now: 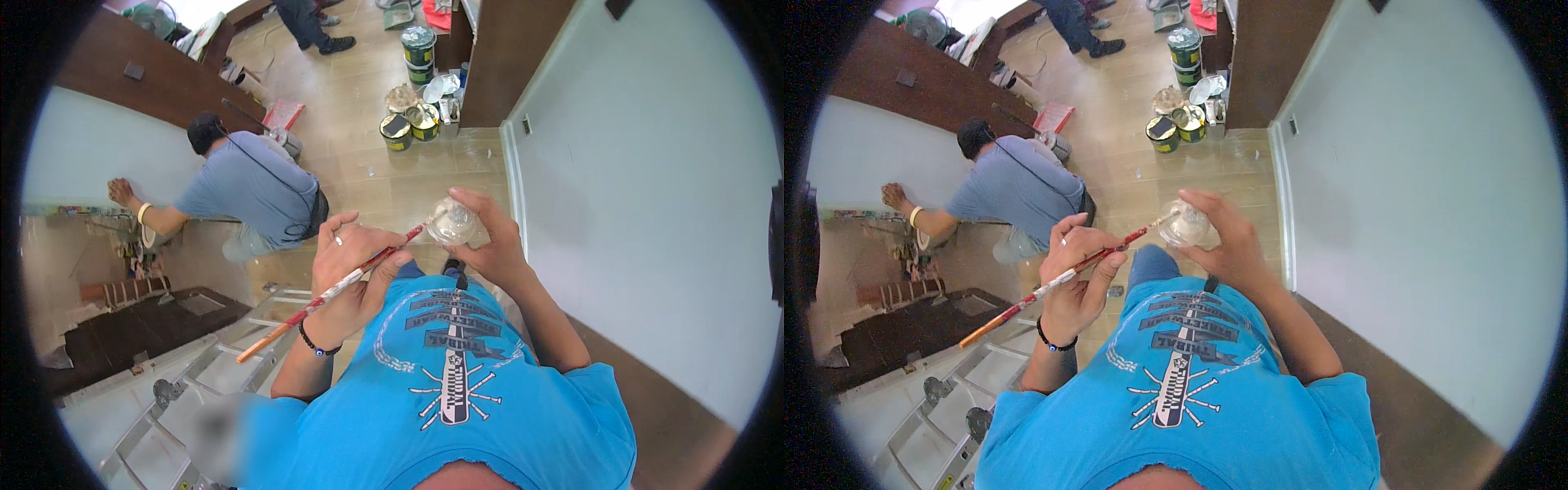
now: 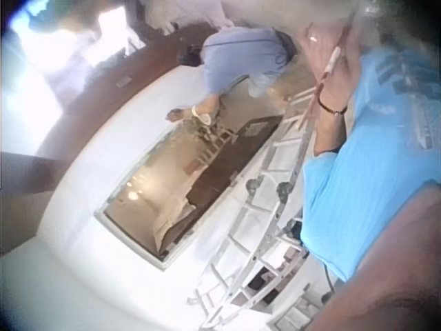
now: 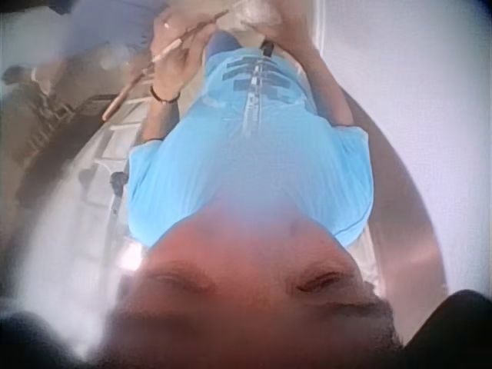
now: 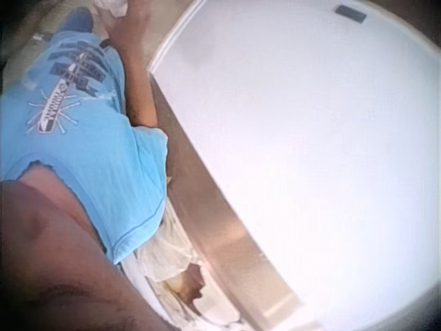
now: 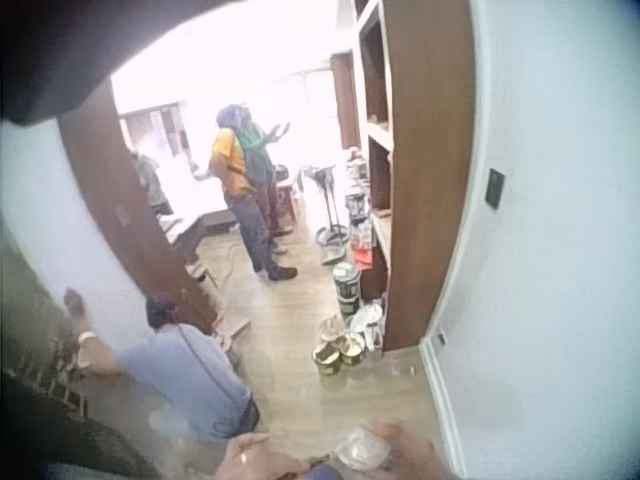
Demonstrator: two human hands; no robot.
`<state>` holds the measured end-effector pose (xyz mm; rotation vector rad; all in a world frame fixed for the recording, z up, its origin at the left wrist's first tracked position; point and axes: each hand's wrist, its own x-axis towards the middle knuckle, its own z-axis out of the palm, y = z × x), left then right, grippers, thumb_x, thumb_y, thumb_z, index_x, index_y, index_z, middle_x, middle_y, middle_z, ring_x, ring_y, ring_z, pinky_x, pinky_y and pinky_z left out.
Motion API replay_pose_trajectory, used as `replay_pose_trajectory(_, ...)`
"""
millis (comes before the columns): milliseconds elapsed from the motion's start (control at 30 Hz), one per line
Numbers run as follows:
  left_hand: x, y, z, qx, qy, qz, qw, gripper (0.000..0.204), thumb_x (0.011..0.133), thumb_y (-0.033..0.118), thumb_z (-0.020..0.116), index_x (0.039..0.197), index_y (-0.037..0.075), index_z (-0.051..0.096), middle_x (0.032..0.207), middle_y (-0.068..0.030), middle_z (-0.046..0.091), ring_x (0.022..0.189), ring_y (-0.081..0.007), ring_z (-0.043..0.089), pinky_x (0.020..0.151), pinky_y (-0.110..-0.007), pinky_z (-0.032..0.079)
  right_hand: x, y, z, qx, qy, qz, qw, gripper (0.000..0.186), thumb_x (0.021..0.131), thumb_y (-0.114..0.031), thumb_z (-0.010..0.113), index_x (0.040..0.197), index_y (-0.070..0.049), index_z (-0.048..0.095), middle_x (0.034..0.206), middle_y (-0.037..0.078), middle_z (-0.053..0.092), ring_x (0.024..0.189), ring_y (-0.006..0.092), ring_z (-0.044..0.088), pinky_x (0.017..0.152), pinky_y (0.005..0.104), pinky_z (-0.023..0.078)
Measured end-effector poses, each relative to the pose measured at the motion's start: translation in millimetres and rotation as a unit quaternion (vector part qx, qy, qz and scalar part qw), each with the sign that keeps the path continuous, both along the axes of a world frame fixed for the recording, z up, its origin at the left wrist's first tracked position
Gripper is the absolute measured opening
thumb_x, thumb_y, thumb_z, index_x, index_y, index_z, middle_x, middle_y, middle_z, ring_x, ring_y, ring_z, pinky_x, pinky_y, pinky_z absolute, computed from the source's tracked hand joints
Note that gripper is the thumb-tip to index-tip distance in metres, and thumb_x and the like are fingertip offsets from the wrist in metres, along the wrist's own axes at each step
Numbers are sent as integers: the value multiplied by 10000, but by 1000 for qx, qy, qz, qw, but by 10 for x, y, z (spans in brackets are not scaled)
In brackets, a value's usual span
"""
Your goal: The person prepares paint by mixing a white substance in a small container with a brush, then cleans the brush with a cloth. They pour more white paint into the container and continue mixing. The person also wipes their hand with a cloth.
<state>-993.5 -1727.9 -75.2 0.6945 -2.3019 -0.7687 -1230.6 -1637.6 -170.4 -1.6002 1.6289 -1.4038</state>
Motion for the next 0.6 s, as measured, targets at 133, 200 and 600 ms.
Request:
replay_pose_trajectory(133,-386,-445,2,22,-2,-3,1000,121,951,125,832,1043,88,762,952,-46,789,890,-216,736,1144,-529,435,-429,-599,21,-13,9,14,1000,767,771,-109,955,1473,-97,645,1413,176,695,1293,374,691,1084,462,561)
replay_pose_trajectory(200,-566,-757,26,5,-8,24,1000,107,949,128,831,1024,95,762,949,-43,787,883,-216,734,1141,-533,433,-606,-950,-1,-17,10,24,1000,775,765,-109,958,1474,-97,646,1414,176,695,1305,372,685,1089,462,557)
replay_pose_trajectory(600,-1088,-2586,-34,-15,-19,-17,1000,146,904,114,865,1005,106,760,873,-27,759,841,-212,729,1091,-515,472,-1122,-2708,-69,-7,51,44,998,773,761,-146,976,1464,-84,660,1434,178,698,1297,367,689,1097,467,547)
